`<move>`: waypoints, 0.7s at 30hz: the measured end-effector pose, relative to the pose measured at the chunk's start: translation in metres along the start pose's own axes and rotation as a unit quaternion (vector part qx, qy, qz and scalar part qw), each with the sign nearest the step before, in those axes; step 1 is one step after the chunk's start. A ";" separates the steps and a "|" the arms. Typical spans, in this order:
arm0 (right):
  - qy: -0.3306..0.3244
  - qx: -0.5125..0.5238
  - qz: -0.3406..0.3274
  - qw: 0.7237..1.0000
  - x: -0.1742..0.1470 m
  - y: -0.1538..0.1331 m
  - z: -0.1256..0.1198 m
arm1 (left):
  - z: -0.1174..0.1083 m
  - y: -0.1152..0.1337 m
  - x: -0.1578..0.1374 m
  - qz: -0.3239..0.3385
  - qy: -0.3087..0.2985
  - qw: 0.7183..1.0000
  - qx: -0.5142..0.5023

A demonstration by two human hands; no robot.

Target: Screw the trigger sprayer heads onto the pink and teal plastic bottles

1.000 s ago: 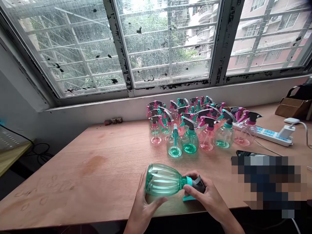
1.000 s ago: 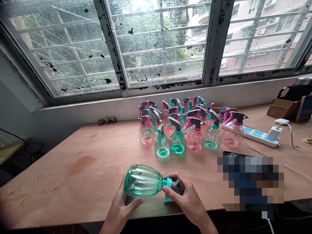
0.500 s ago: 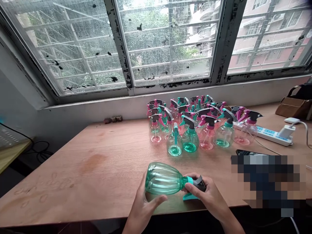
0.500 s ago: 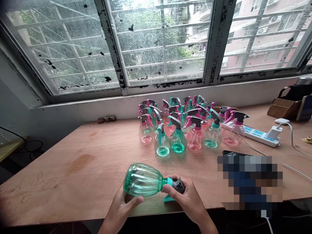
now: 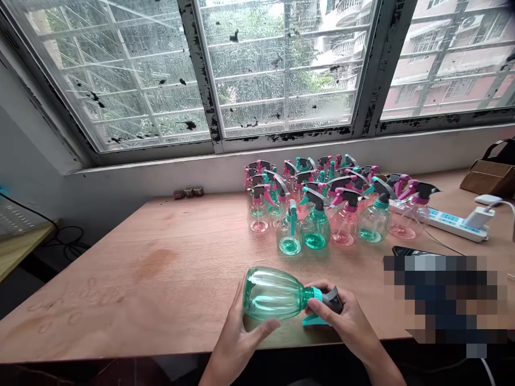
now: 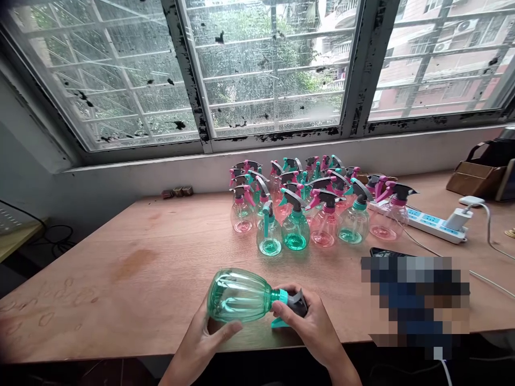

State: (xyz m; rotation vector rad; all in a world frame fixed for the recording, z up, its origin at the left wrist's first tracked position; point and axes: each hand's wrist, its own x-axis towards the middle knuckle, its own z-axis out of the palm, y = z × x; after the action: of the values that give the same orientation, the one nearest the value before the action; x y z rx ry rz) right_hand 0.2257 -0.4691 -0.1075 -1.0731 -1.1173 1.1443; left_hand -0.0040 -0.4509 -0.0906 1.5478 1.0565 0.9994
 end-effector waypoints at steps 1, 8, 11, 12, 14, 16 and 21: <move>0.002 0.008 0.003 1.000 0.000 -0.001 0.000 | 0.000 -0.001 0.000 0.005 0.012 1.000 0.017; 0.004 -0.010 -0.009 1.000 0.000 0.000 0.001 | 0.000 -0.007 0.001 0.002 0.019 0.999 0.026; -0.003 -0.022 -0.005 1.000 0.000 -0.001 0.001 | 0.001 -0.003 0.002 -0.016 -0.003 1.000 -0.027; 0.000 -0.022 -0.002 1.000 0.000 -0.001 0.002 | 0.001 0.000 0.002 -0.014 -0.010 0.999 -0.033; 0.011 -0.013 0.003 1.000 0.000 -0.002 0.002 | 0.002 0.002 0.003 0.000 -0.006 1.000 -0.018; 0.020 -0.001 0.005 1.000 0.001 -0.002 0.003 | 0.002 0.001 0.003 0.019 0.015 1.000 0.009; 0.012 0.009 0.006 1.000 0.000 0.002 0.002 | 0.001 -0.007 0.004 0.020 0.031 0.999 0.013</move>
State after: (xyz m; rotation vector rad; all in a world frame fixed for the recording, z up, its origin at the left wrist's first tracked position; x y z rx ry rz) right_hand 0.2238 -0.4684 -0.1096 -1.0779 -1.0826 1.1454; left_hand -0.0032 -0.4463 -0.0976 1.5727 1.0881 1.0708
